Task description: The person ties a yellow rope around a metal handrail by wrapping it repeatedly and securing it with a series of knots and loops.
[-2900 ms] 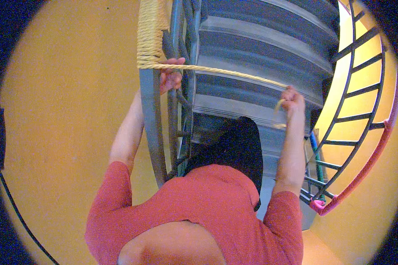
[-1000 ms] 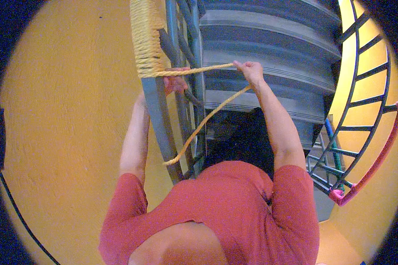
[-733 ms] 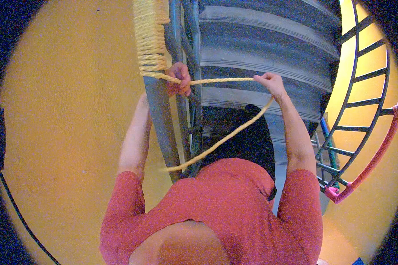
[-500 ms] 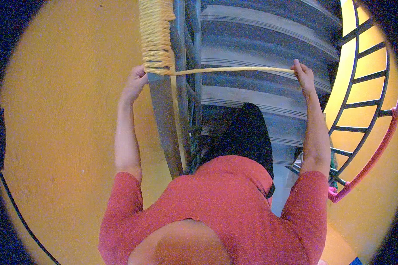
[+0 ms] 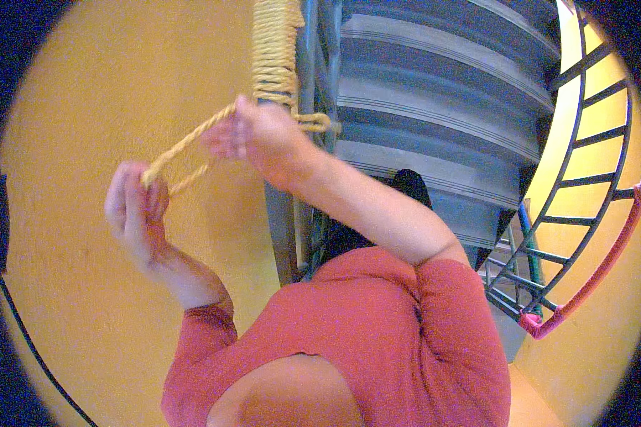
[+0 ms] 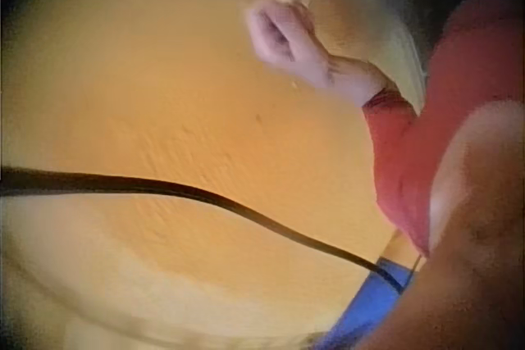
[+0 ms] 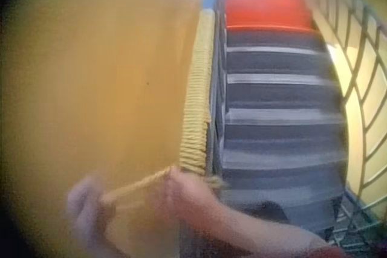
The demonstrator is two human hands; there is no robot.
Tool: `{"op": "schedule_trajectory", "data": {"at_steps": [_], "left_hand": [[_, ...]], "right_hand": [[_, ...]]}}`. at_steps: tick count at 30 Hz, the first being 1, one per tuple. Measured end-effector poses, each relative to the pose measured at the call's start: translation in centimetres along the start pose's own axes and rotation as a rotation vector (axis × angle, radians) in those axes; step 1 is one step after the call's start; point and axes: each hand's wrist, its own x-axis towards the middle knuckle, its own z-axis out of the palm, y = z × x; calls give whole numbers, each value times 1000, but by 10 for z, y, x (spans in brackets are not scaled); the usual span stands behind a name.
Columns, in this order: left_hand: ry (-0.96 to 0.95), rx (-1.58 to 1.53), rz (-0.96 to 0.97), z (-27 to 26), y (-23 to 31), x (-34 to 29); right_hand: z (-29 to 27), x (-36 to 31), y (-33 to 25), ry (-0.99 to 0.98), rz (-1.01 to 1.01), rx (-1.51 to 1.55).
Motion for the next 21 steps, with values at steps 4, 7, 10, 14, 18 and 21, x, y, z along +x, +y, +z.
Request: {"op": "schedule_trajectory", "data": {"at_steps": [4, 7, 10, 14, 18, 21], "left_hand": [[-619, -13, 580, -21, 6, -45], [-714, -83, 509, 14, -2, -41], [-610, -25, 192, 18, -33, 1], [-345, 85, -178, 46, -127, 55], [-678, -441, -314, 83, -165, 61], [-826, -654, -384, 98, -188, 73]], "right_hand": [[13, 10, -57, -80, 135, 335], [-6, -19, -102, -325, 100, 171], [-33, -79, -146, -310, -99, -2], [-70, -166, -146, -2, -311, -212], [-123, -248, -150, 324, -505, -434], [-190, -288, -142, 497, -446, -823]]}}
